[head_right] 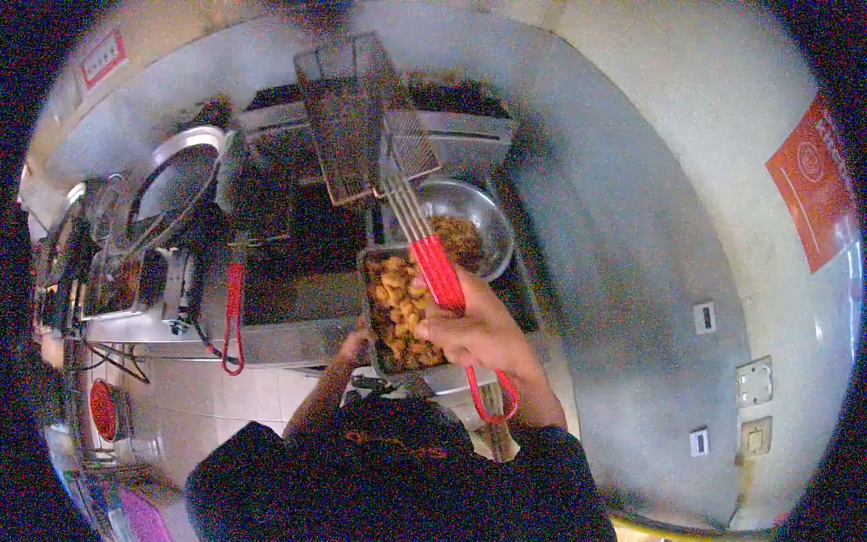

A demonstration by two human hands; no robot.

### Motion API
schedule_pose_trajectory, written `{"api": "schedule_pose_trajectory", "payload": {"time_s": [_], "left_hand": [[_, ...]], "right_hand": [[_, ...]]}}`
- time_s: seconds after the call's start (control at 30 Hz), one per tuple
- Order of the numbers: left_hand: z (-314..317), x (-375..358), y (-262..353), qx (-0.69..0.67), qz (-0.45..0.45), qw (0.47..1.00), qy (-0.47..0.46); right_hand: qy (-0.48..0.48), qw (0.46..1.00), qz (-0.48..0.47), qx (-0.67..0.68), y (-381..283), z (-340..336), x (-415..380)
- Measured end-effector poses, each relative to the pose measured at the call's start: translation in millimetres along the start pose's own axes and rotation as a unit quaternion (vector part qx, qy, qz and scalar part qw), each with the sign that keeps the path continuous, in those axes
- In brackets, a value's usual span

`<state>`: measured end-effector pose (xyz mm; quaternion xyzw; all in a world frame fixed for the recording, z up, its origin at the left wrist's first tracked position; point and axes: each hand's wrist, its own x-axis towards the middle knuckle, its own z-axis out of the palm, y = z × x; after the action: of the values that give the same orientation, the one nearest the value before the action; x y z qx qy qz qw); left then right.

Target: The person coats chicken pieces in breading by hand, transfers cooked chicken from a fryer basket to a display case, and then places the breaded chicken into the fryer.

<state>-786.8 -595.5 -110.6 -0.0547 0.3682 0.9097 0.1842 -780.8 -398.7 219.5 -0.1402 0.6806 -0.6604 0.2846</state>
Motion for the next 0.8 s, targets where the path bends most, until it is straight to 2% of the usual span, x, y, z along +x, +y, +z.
{"api": "schedule_pose_trajectory", "payload": {"time_s": [0.03,0.1,0.13,0.2,0.27,0.37,0.4,0.43,0.5,0.53,0.57,0.63,0.67,0.8], "left_hand": [[18.1,-11.9,10.4,0.053,0.023,0.998,0.004],[-17.0,-3.3,-19.8,0.031,-0.057,0.995,0.072],[3.6,-15.3,-8.6,0.015,-0.009,0.999,0.045],[-8.0,-15.9,-23.8,0.007,0.003,0.999,0.045],[-6.3,-20.1,-21.3,0.000,0.014,0.999,0.044],[17.8,-36.7,-7.6,0.077,-0.070,0.988,0.117],[-9.3,-21.2,-41.1,-0.027,0.043,0.999,0.018],[-20.9,-17.8,-50.7,-0.023,0.044,0.999,0.022],[-36.0,-16.4,-62.4,0.042,-0.012,0.996,0.080],[-45.9,-15.3,-70.1,0.010,-0.016,0.999,0.042],[-29.1,-22.8,-61.2,0.011,-0.019,0.999,0.047],[28.4,-39.8,-29.4,-0.013,0.014,0.993,0.121],[26.8,-37.6,-33.6,0.005,0.032,0.992,0.126],[17.8,-29.3,-38.7,0.113,0.011,0.983,0.141]], "right_hand": [[-0.015,0.997,0.035,0.064,-0.7,3.3,9.5],[-0.051,0.996,0.032,0.064,8.7,11.6,32.4],[-0.050,0.992,0.031,0.113,15.1,16.6,42.8],[-0.063,0.979,0.018,0.194,33.3,17.2,66.3],[-0.080,0.975,0.017,0.207,45.4,26.5,86.8],[-0.088,0.966,-0.003,0.243,53.2,42.9,104.7],[-0.081,0.965,-0.004,0.251,53.9,44.2,111.6],[-0.075,0.963,-0.005,0.257,55.3,45.8,117.3],[-0.094,0.955,-0.005,0.281,62.3,49.0,122.4],[-0.089,0.955,-0.009,0.284,66.5,49.2,125.7],[-0.083,0.954,-0.011,0.288,70.0,48.4,127.5],[-0.086,0.953,0.001,0.292,73.2,45.1,133.1],[-0.082,0.946,0.002,0.313,78.6,46.9,140.2],[-0.073,0.931,0.022,0.356,93.4,63.9,164.1]]}}
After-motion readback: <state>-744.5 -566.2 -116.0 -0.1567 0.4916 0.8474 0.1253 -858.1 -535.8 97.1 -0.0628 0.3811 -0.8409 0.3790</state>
